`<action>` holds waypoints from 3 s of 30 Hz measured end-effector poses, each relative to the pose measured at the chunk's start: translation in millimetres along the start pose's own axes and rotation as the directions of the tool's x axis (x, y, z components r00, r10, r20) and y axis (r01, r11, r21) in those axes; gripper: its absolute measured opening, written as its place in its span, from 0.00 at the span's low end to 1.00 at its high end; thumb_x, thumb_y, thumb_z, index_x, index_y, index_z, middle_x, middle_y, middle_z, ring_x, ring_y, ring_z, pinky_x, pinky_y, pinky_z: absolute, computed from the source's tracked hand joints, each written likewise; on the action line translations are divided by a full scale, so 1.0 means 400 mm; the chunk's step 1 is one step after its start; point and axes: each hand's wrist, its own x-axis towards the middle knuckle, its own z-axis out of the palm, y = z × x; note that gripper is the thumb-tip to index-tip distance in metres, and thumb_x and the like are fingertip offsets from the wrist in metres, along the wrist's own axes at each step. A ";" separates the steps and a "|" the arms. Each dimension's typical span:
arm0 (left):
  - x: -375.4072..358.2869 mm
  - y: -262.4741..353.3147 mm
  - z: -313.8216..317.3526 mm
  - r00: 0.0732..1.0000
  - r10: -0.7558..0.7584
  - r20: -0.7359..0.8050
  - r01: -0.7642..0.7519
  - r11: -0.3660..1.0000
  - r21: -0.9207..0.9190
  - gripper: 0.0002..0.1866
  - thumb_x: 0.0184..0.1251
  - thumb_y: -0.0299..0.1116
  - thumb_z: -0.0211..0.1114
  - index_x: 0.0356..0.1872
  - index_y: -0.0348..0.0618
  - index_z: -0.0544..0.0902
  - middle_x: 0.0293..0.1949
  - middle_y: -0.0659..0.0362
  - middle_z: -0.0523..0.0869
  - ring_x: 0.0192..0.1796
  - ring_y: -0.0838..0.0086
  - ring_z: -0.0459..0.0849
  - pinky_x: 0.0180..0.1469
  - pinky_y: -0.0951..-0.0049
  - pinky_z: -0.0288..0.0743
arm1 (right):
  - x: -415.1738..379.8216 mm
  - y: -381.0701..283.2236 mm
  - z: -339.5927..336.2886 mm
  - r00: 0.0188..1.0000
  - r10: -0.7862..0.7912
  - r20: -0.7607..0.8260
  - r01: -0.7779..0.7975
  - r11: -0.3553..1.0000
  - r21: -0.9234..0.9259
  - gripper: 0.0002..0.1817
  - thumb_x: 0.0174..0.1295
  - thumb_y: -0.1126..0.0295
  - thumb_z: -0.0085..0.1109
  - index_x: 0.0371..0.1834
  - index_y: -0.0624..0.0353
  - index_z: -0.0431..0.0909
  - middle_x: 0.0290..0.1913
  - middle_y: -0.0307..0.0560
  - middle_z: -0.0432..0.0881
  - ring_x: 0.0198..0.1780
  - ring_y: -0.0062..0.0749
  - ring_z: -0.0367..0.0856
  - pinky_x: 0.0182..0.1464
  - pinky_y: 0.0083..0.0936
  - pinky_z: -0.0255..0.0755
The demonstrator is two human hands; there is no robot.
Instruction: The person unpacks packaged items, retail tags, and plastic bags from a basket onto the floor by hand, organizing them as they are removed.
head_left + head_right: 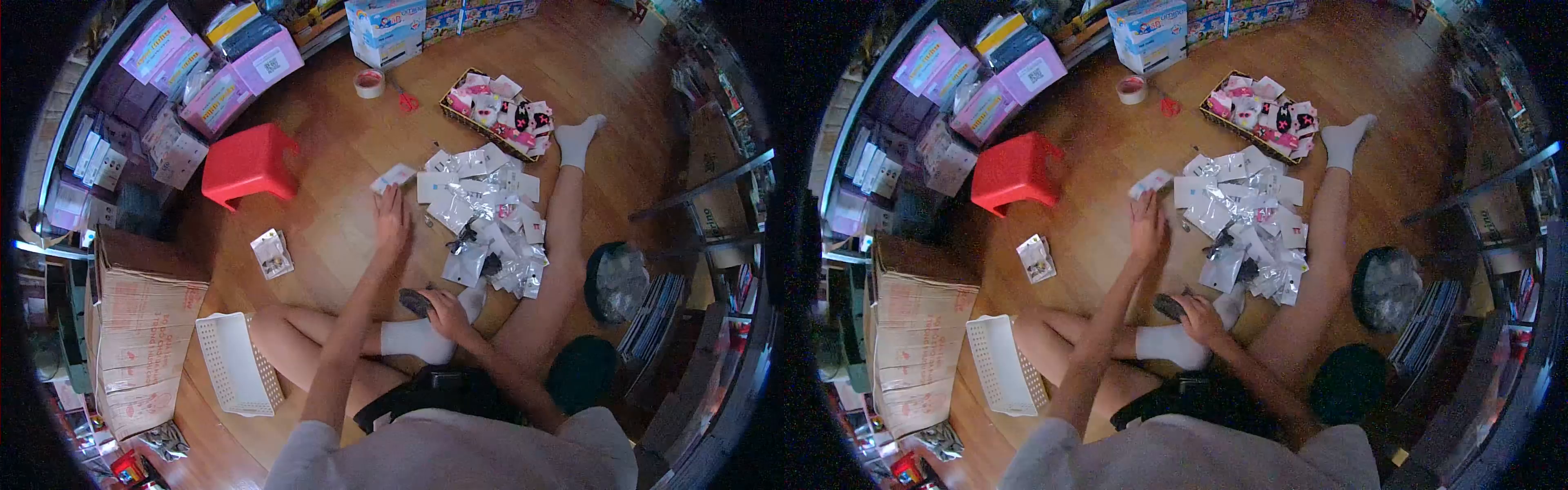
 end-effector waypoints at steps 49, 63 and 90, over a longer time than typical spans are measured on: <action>-0.370 -0.092 -0.154 0.878 -0.474 0.059 0.478 0.871 -0.116 0.17 0.42 0.34 0.76 0.33 0.46 0.78 0.40 0.53 0.76 0.46 0.56 0.74 0.50 0.60 0.69 | 0.242 0.096 0.100 0.946 -0.251 0.205 0.321 0.815 -0.483 0.29 0.60 0.74 0.44 0.67 0.67 0.58 0.73 0.54 0.49 0.74 0.52 0.46 0.70 0.58 0.44; -0.377 -0.105 -0.146 0.884 -0.465 0.049 0.467 0.871 -0.152 0.23 0.41 0.34 0.76 0.37 0.45 0.73 0.39 0.54 0.75 0.44 0.57 0.73 0.46 0.60 0.68 | 0.245 0.104 0.090 0.973 -0.212 0.089 0.221 0.755 -0.617 0.27 0.60 0.73 0.41 0.64 0.72 0.60 0.70 0.62 0.56 0.73 0.49 0.52 0.70 0.54 0.48; -0.379 -0.117 -0.130 0.883 -0.465 0.064 0.469 0.867 -0.167 0.23 0.40 0.34 0.78 0.37 0.46 0.74 0.37 0.55 0.74 0.41 0.61 0.73 0.46 0.63 0.68 | 0.164 -0.671 -0.276 0.559 -0.488 0.670 0.766 0.613 -0.192 0.27 0.56 0.63 0.59 0.57 0.63 0.64 0.60 0.59 0.65 0.63 0.50 0.67 0.45 0.62 0.72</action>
